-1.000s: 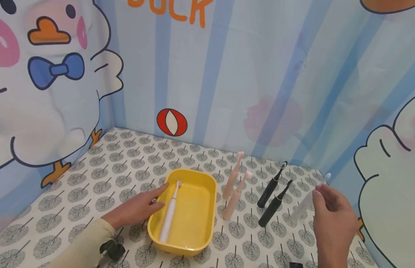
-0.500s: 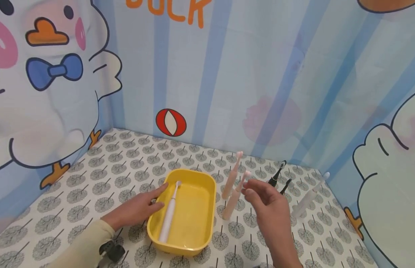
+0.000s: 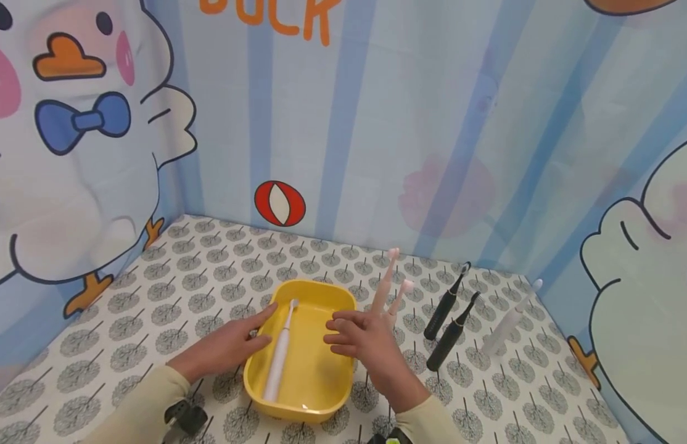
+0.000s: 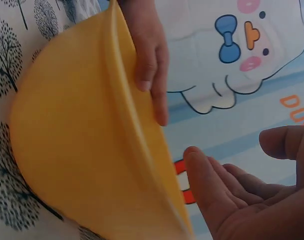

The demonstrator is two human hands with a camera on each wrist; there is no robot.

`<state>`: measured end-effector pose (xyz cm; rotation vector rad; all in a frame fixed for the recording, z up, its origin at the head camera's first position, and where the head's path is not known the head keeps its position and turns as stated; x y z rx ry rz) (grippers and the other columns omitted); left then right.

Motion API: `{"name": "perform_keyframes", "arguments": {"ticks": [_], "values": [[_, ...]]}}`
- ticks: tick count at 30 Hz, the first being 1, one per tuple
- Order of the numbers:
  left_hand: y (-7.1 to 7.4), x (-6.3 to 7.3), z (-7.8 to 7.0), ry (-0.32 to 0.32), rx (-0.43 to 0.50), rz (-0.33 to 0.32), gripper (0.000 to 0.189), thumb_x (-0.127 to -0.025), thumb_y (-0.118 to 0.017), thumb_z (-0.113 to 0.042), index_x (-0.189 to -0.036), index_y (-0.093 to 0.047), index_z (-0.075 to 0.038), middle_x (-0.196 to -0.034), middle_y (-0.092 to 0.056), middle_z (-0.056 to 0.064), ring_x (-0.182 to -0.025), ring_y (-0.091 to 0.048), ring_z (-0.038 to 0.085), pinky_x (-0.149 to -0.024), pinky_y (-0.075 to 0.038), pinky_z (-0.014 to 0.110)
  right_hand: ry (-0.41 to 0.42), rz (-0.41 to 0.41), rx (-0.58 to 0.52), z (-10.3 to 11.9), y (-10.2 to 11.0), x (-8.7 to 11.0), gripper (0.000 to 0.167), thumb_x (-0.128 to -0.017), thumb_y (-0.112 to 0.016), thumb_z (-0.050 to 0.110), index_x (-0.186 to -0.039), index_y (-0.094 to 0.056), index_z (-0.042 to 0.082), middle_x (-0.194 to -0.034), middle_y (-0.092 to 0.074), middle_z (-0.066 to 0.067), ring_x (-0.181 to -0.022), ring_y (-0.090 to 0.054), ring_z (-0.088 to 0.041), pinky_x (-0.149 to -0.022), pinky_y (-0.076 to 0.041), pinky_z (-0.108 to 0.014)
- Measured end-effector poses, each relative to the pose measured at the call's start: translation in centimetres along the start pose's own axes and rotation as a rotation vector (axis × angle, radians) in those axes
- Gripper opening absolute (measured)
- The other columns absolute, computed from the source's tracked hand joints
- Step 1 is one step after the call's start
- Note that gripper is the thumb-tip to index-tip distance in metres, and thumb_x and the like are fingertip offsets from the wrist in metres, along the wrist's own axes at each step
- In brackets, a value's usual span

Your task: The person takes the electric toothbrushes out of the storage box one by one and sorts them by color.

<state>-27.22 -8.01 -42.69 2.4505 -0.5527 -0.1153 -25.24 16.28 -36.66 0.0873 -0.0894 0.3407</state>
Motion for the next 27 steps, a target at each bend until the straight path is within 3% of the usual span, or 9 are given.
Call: {"name": "perform_keyframes", "arguments": {"ticks": [6,17,24,27], "values": [[-0.2,0.0,0.3,0.014,0.024,0.012,0.063,-0.103,-0.048,-0.035,-0.157,-0.016,-0.026,-0.113,-0.061,0.004,-0.060,-0.062,0.019,-0.063,-0.050,0.035,-0.118,0.142,-0.084,-1.4,-1.5,-1.9,0.055,-0.101,-0.052,0.021,-0.139,-0.038,-0.016,-0.133,-0.051,-0.030,-0.111,-0.061,-0.033,-0.092,-0.049,-0.040],[0.1,0.1,-0.3,0.003,0.008,-0.004,0.063,-0.103,-0.049,-0.033,-0.157,-0.018,-0.024,-0.119,-0.060,0.008,-0.057,-0.061,0.021,-0.060,-0.050,0.035,-0.230,0.205,-0.183,-1.6,-2.9,-3.7,0.048,-0.102,-0.046,0.015,-0.136,-0.040,-0.018,-0.129,-0.053,-0.032,-0.112,-0.060,-0.037,-0.094,-0.048,-0.041],[0.1,0.0,-0.4,0.004,-0.046,-0.006,0.063,-0.103,-0.048,-0.034,-0.157,-0.018,-0.024,-0.148,-0.043,0.010,-0.067,-0.060,0.011,-0.077,-0.048,0.036,-0.281,0.175,-0.139,-2.5,-3.8,-4.6,0.046,-0.098,-0.052,0.009,-0.133,-0.042,-0.019,-0.123,-0.057,-0.030,-0.110,-0.061,-0.038,-0.091,-0.050,-0.041],[0.2,0.0,-0.3,0.004,-0.054,-0.003,0.063,-0.103,-0.048,-0.033,-0.157,-0.018,-0.023,-0.149,-0.041,0.010,-0.069,-0.060,0.010,-0.080,-0.047,0.037,-0.299,0.158,-0.108,-2.9,-4.2,-5.0,0.042,-0.096,-0.053,0.006,-0.128,-0.046,-0.020,-0.117,-0.060,-0.031,-0.107,-0.062,-0.039,-0.089,-0.051,-0.042]]}}
Point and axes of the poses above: each hand's wrist, its own x-axis away from the middle knuckle, its own y-axis out of the back of the hand, z = x × y, the point moved 5 cm from there along -x, towards the middle knuckle
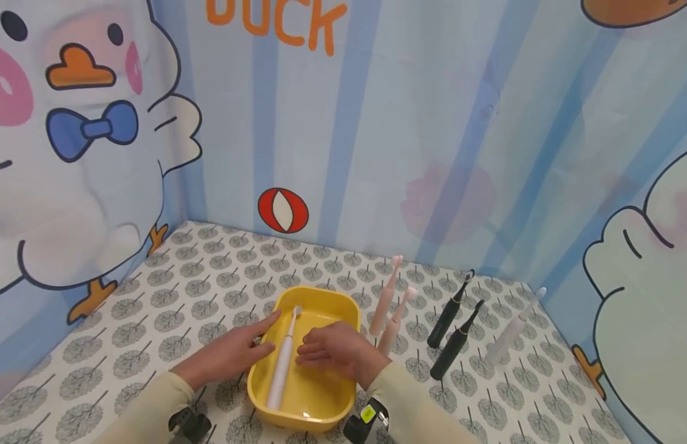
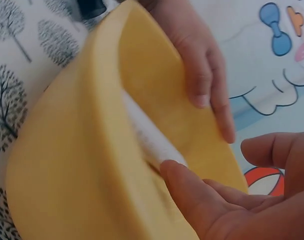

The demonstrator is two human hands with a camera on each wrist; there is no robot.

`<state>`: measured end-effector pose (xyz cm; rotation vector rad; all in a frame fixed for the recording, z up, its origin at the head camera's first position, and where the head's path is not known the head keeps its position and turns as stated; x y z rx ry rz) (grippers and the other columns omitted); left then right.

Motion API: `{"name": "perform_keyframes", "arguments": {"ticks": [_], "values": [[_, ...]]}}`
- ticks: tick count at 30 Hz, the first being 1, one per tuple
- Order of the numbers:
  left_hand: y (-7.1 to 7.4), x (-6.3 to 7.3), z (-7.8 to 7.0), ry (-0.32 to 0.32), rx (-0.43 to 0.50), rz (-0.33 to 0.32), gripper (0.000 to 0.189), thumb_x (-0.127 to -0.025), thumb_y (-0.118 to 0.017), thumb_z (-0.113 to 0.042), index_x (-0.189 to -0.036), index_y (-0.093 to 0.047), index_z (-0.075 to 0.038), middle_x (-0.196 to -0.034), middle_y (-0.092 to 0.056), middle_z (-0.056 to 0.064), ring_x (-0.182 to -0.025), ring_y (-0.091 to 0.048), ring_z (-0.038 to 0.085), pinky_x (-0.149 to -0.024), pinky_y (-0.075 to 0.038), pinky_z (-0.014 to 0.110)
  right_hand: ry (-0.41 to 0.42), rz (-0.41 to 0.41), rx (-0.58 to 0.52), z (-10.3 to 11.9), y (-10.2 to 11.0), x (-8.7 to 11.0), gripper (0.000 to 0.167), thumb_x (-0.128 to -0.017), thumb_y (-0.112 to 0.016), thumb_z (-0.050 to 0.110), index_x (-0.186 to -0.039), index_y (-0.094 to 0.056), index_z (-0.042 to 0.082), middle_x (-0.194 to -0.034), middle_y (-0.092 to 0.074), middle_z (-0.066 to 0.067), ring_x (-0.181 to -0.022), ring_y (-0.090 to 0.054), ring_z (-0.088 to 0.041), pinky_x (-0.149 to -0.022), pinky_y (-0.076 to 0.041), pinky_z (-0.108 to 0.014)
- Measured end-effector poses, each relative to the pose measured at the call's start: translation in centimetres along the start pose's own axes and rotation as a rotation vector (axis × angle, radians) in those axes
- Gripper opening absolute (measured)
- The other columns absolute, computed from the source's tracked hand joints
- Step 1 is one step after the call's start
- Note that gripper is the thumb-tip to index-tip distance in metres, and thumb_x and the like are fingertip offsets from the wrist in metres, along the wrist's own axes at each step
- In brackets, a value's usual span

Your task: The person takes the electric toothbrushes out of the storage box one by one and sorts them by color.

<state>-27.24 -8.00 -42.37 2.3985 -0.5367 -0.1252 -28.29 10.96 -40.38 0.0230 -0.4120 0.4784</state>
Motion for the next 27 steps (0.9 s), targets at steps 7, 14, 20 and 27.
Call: {"name": "perform_keyframes", "arguments": {"ticks": [7,14,20,27], "values": [[-0.1,-0.1,0.2,-0.011,-0.027,-0.016,0.063,-0.102,-0.049,-0.034,-0.157,-0.020,-0.023,-0.148,-0.043,0.009,-0.093,-0.059,0.009,-0.088,-0.045,0.040,-0.048,0.043,0.039,-1.0,-0.8,-1.1,0.032,-0.093,-0.054,0.003,-0.115,-0.056,-0.020,-0.108,-0.063,-0.033,-0.103,-0.064,-0.040,-0.088,-0.051,-0.044],[-0.1,-0.2,0.2,-0.013,-0.032,-0.019,0.063,-0.102,-0.050,-0.034,-0.157,-0.020,-0.023,-0.148,-0.042,0.008,-0.103,-0.056,0.012,-0.089,-0.044,0.041,-0.089,0.070,0.042,-1.4,-1.2,-2.1,0.031,-0.092,-0.055,0.004,-0.113,-0.060,-0.017,-0.107,-0.066,-0.029,-0.100,-0.066,-0.035,-0.087,-0.052,-0.041],[-0.1,-0.2,0.2,-0.012,-0.034,-0.022,0.063,-0.102,-0.050,-0.033,-0.157,-0.020,-0.024,-0.148,-0.043,0.009,-0.097,-0.056,0.012,-0.086,-0.044,0.040,-0.099,0.063,0.047,-1.6,-1.3,-2.6,0.027,-0.091,-0.056,0.003,-0.110,-0.063,-0.015,-0.105,-0.067,-0.027,-0.099,-0.067,-0.034,-0.086,-0.053,-0.040],[-0.2,-0.2,0.1,-0.024,-0.048,-0.032,0.064,-0.102,-0.051,-0.031,-0.157,-0.021,-0.023,-0.145,-0.047,0.010,-0.097,-0.055,0.013,-0.085,-0.044,0.040,-0.088,0.090,0.097,-2.0,-1.3,-2.8,0.025,-0.092,-0.059,0.004,-0.110,-0.066,-0.012,-0.103,-0.068,-0.022,-0.094,-0.067,-0.028,-0.085,-0.053,-0.040]]}}
Point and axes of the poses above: each hand's wrist, its own x-axis away from the middle knuckle, its own y-axis out of the back of the hand, z = x × y, the point moved 5 cm from there along -x, towards the middle knuckle
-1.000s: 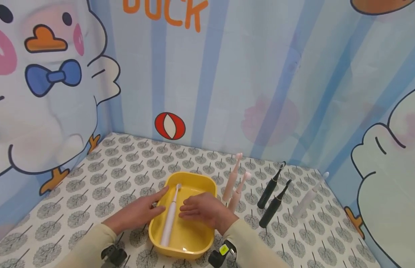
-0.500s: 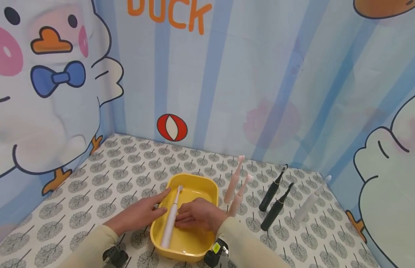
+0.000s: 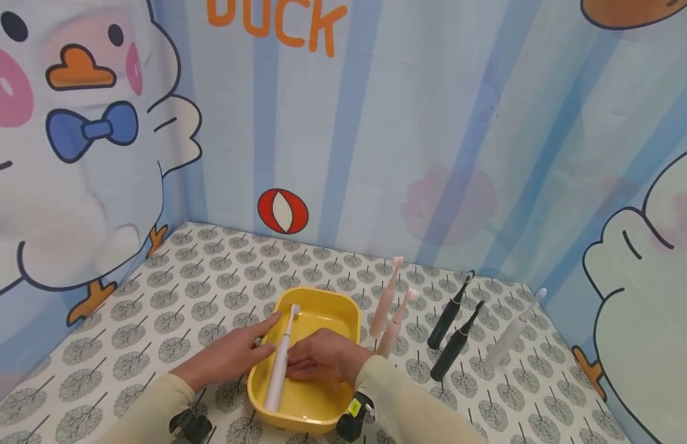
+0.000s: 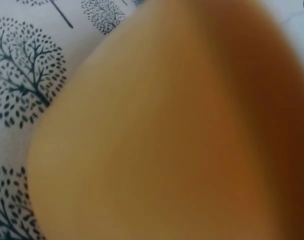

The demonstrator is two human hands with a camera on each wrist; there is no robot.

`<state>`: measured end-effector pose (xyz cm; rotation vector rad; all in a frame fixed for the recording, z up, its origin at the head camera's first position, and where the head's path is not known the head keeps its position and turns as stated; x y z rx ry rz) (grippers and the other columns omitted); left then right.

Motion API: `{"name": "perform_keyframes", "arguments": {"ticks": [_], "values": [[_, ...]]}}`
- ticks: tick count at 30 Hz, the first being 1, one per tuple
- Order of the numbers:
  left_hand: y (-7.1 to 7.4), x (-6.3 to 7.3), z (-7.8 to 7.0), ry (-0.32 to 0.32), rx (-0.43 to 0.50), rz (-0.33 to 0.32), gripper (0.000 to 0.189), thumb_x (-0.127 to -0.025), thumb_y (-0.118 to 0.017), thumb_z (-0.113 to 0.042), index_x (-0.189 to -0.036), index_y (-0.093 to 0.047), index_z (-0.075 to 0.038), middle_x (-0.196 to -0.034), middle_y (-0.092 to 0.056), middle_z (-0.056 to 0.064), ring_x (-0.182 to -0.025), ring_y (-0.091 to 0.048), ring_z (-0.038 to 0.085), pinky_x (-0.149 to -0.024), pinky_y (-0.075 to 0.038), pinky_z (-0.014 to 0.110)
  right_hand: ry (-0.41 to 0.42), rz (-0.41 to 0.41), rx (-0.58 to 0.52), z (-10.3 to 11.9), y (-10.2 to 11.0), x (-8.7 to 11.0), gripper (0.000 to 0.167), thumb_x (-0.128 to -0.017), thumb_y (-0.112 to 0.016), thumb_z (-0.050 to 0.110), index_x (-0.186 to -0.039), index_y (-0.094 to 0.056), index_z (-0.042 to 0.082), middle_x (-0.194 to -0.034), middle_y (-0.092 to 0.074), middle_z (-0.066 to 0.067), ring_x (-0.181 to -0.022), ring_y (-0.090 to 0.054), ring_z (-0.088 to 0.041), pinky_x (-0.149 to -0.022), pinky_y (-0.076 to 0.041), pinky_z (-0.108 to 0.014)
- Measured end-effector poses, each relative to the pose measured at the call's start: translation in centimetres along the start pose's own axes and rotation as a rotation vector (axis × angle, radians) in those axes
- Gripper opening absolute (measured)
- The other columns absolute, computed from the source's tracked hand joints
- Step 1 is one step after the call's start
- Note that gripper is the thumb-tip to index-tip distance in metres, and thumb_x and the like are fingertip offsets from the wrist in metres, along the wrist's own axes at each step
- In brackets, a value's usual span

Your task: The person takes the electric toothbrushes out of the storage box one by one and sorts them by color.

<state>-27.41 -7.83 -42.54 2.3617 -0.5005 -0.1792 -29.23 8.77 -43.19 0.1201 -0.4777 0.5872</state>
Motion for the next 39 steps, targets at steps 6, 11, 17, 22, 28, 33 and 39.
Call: {"name": "perform_keyframes", "arguments": {"ticks": [6,11,17,22,28,33,39], "values": [[0.06,-0.01,-0.01,0.013,0.001,0.006,0.064,-0.101,-0.051,-0.033,-0.157,-0.020,-0.024,-0.146,-0.045,0.010,-0.106,-0.055,0.015,-0.096,-0.042,0.044,-0.002,0.036,0.035,-0.09,-0.06,-0.10,0.028,-0.095,-0.059,0.008,-0.115,-0.065,-0.010,-0.102,-0.069,-0.020,-0.092,-0.067,-0.025,-0.085,-0.053,-0.040],[0.09,0.09,-0.13,0.017,0.004,0.001,0.064,-0.101,-0.051,-0.033,-0.157,-0.020,-0.025,-0.147,-0.044,0.009,-0.107,-0.055,0.015,-0.099,-0.041,0.045,-0.007,0.048,0.028,-0.17,-0.07,-0.05,0.030,-0.097,-0.057,0.011,-0.118,-0.063,-0.010,-0.103,-0.069,-0.020,-0.094,-0.067,-0.026,-0.085,-0.053,-0.040],[0.01,0.16,-0.10,0.002,-0.001,-0.009,0.064,-0.101,-0.051,-0.033,-0.157,-0.020,-0.025,-0.147,-0.044,0.009,-0.104,-0.056,0.014,-0.095,-0.043,0.044,-0.017,0.067,-0.008,-0.27,-0.30,0.01,0.031,-0.098,-0.054,0.010,-0.121,-0.059,-0.011,-0.106,-0.067,-0.021,-0.099,-0.066,-0.030,-0.087,-0.052,-0.042],[0.00,0.11,-0.11,-0.009,0.003,-0.008,0.065,-0.101,-0.051,-0.033,-0.157,-0.019,-0.025,-0.147,-0.045,0.009,-0.088,-0.058,0.011,-0.088,-0.045,0.042,-0.003,0.061,-0.006,-0.33,-0.52,-0.09,0.031,-0.097,-0.056,0.008,-0.121,-0.058,-0.011,-0.104,-0.067,-0.022,-0.099,-0.066,-0.031,-0.086,-0.053,-0.042],[0.10,0.14,-0.20,-0.016,0.000,-0.005,0.064,-0.101,-0.050,-0.032,-0.157,-0.020,-0.023,-0.142,-0.049,0.008,-0.071,-0.057,0.013,-0.084,-0.045,0.040,0.013,0.054,0.022,-0.34,-0.75,-0.17,0.027,-0.097,-0.057,0.007,-0.118,-0.060,-0.010,-0.103,-0.067,-0.021,-0.098,-0.066,-0.031,-0.084,-0.053,-0.042],[0.20,0.15,-0.32,-0.015,-0.008,-0.008,0.064,-0.102,-0.050,-0.033,-0.157,-0.020,-0.024,-0.144,-0.048,0.008,-0.084,-0.058,0.011,-0.087,-0.045,0.040,0.034,0.041,0.035,-0.24,-0.69,-0.12,0.024,-0.097,-0.057,0.006,-0.115,-0.061,-0.010,-0.103,-0.067,-0.021,-0.098,-0.066,-0.032,-0.083,-0.054,-0.042],[0.08,0.27,-0.34,-0.007,0.013,-0.001,0.064,-0.102,-0.049,-0.032,-0.157,-0.019,-0.025,-0.131,-0.056,0.008,-0.060,-0.055,0.014,-0.076,-0.048,0.037,0.059,0.026,0.032,-0.16,-0.55,0.05,0.025,-0.096,-0.057,0.005,-0.116,-0.061,-0.011,-0.103,-0.067,-0.021,-0.098,-0.066,-0.034,-0.083,-0.054,-0.043]]}}
Point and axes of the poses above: each hand's wrist, its own x-axis away from the middle knuckle, its own y-axis out of the back of the hand, z = x × y, the point moved 5 cm from there along -x, towards the middle knuckle
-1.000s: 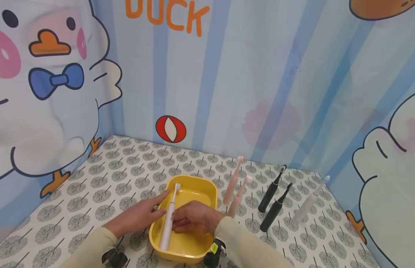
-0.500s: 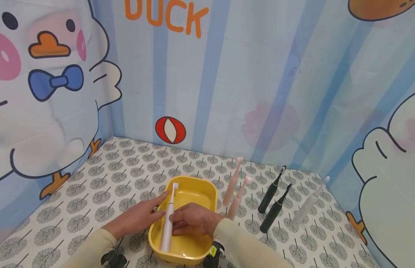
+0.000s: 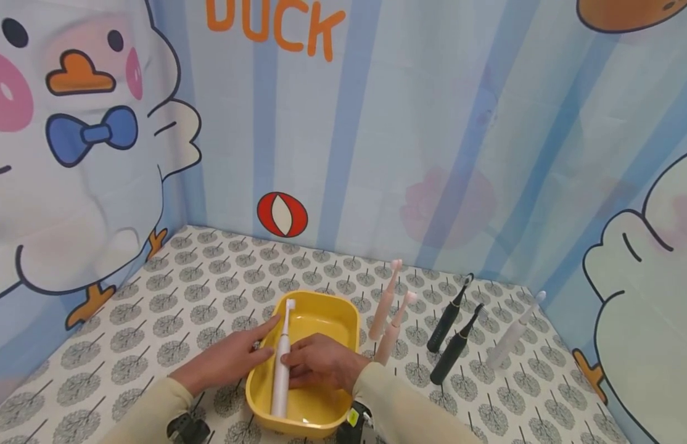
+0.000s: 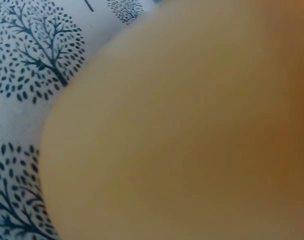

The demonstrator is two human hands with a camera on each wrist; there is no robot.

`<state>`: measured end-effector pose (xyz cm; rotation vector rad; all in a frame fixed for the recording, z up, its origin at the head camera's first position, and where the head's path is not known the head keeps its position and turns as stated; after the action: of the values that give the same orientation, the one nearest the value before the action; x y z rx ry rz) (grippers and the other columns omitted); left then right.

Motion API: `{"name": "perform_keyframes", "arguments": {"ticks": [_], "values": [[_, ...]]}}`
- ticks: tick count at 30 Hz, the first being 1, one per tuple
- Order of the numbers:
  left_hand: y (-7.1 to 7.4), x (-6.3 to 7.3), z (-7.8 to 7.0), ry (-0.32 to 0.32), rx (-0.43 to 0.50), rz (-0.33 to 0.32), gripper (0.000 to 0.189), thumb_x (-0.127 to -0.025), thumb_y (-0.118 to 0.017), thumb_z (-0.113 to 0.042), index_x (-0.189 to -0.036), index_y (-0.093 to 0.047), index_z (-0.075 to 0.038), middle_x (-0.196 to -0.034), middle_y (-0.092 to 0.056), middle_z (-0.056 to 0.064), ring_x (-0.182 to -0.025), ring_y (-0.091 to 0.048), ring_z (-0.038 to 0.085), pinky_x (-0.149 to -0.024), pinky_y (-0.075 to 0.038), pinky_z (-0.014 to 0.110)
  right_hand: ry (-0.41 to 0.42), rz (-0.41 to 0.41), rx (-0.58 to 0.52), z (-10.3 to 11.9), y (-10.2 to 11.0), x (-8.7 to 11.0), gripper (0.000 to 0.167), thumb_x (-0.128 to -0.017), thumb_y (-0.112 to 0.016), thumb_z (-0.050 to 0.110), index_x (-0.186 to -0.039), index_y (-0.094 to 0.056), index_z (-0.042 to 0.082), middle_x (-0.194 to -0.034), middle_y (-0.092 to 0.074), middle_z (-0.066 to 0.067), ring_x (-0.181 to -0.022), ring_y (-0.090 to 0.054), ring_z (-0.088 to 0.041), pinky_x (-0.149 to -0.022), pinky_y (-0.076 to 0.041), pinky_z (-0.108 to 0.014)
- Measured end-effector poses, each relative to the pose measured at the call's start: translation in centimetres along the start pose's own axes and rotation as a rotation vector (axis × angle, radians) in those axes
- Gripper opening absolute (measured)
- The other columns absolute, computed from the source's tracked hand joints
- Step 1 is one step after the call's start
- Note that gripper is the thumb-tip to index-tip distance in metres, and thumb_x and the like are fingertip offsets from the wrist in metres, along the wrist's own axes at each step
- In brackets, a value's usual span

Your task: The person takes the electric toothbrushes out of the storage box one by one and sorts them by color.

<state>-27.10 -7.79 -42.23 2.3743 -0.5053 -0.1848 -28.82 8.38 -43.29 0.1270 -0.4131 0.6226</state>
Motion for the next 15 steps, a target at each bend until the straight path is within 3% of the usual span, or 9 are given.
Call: {"name": "perform_keyframes", "arguments": {"ticks": [10,15], "values": [[-0.1,0.0,0.3,0.020,-0.020,-0.011,0.063,-0.102,-0.049,-0.033,-0.157,-0.020,-0.024,-0.146,-0.046,0.010,-0.084,-0.059,0.010,-0.092,-0.045,0.043,0.085,0.000,-0.017,1.7,0.7,0.6,0.030,-0.095,-0.058,0.004,-0.119,-0.057,-0.014,-0.105,-0.066,-0.022,-0.100,-0.065,-0.035,-0.086,-0.053,-0.043],[0.0,-0.2,0.3,0.008,-0.019,-0.007,0.063,-0.102,-0.049,-0.035,-0.157,-0.020,-0.022,-0.148,-0.043,0.008,-0.106,-0.059,0.015,-0.100,-0.041,0.045,0.109,-0.008,-0.016,2.2,1.2,1.1,0.035,-0.096,-0.058,0.006,-0.124,-0.053,-0.014,-0.107,-0.065,-0.022,-0.100,-0.065,-0.035,-0.086,-0.052,-0.043]]}}
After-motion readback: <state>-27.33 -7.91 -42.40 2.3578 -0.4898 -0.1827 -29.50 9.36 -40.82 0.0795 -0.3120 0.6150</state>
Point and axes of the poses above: each hand's wrist, its own x-axis away from the middle knuckle, its own y-axis out of the back of the hand, z = x × y, the point moved 5 cm from there along -x, towards the middle knuckle
